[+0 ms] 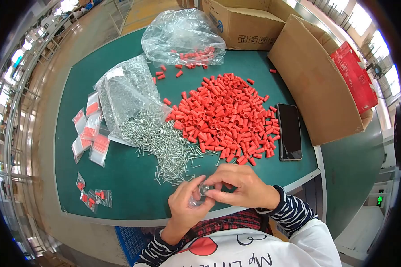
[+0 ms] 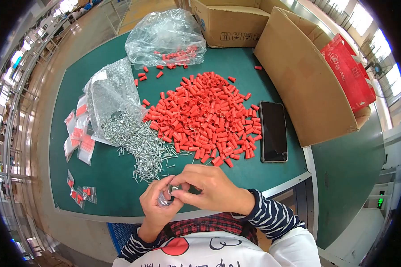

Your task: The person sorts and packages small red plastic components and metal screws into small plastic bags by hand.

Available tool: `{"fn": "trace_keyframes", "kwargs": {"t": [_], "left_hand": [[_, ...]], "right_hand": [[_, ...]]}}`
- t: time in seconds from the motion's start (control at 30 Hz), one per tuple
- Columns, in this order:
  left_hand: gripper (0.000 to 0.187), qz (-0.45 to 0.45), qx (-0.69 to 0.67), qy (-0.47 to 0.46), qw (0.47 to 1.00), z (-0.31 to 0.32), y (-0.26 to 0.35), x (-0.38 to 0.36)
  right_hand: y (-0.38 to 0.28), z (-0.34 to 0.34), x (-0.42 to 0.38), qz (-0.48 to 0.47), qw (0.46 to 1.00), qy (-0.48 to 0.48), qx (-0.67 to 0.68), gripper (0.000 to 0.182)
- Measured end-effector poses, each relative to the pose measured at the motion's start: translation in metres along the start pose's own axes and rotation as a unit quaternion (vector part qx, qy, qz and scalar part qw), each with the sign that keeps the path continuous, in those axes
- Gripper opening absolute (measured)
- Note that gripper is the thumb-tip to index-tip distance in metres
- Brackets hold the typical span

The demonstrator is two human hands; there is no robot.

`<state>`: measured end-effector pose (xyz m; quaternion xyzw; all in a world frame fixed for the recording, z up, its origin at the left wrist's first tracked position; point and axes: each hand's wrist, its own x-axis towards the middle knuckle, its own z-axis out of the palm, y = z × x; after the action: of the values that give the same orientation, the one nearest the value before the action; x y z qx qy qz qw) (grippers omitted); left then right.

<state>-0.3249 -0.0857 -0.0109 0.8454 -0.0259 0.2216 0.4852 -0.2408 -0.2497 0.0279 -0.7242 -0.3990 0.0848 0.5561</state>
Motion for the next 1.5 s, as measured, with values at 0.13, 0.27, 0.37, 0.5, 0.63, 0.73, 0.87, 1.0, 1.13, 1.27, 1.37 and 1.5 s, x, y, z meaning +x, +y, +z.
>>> {"fn": "trace_keyframes", "kwargs": {"t": [0.13, 0.27, 0.37, 0.5, 0.63, 0.73, 0.87, 1.0, 1.13, 1.27, 1.37, 1.5], "left_hand": [[0.046, -0.017, 0.016, 0.001, 1.0, 0.001, 0.001, -0.001], [0.046, -0.023, 0.021, 0.0, 1.0, 0.003, 0.003, -0.001], [0.044, -0.004, 0.025, -0.007, 1.0, 0.005, 0.008, 0.0], [0.042, -0.004, 0.005, -0.02, 1.0, 0.012, 0.012, 0.003], [0.042, -0.011, 0.005, -0.027, 1.0, 0.015, 0.006, 0.003], [0.042, -0.015, 0.0, -0.027, 1.0, 0.015, 0.006, 0.004], [0.042, -0.025, -0.011, -0.018, 0.999, 0.015, 0.005, 0.006], [0.043, -0.023, -0.015, -0.013, 1.0, 0.014, 0.003, 0.006], [0.044, -0.014, -0.018, -0.005, 1.0, 0.015, 0.003, 0.008], [0.045, -0.007, -0.013, -0.009, 1.0, 0.016, 0.004, 0.01], [0.046, -0.009, -0.005, -0.008, 1.0, 0.016, 0.004, 0.011], [0.045, -0.015, -0.007, 0.013, 1.0, 0.011, 0.003, 0.01]], "right_hand": [[-0.006, -0.023, -0.009, 0.026, 0.995, 0.079, -0.047, 0.019], [0.007, -0.047, -0.019, 0.1, 0.979, 0.098, -0.148, 0.02], [0.017, -0.046, -0.021, 0.033, 0.952, 0.061, -0.298, 0.025], [0.023, -0.035, -0.015, 0.038, 0.943, 0.029, -0.33, 0.034], [0.028, -0.033, -0.005, 0.003, 0.926, -0.02, -0.378, 0.03], [0.029, -0.033, 0.003, 0.005, 0.909, -0.061, -0.412, 0.024], [0.027, -0.031, 0.014, 0.022, 0.894, -0.109, -0.433, 0.018], [0.028, -0.033, 0.018, 0.025, 0.909, -0.101, -0.402, 0.017], [0.008, -0.041, 0.019, 0.032, 0.938, -0.075, -0.338, 0.018], [-0.017, -0.042, 0.017, -0.035, 0.954, -0.104, -0.28, 0.018], [-0.019, -0.04, 0.018, -0.041, 0.947, -0.122, -0.296, 0.018], [-0.004, -0.04, 0.022, -0.02, 0.945, -0.078, -0.316, 0.018]]}}
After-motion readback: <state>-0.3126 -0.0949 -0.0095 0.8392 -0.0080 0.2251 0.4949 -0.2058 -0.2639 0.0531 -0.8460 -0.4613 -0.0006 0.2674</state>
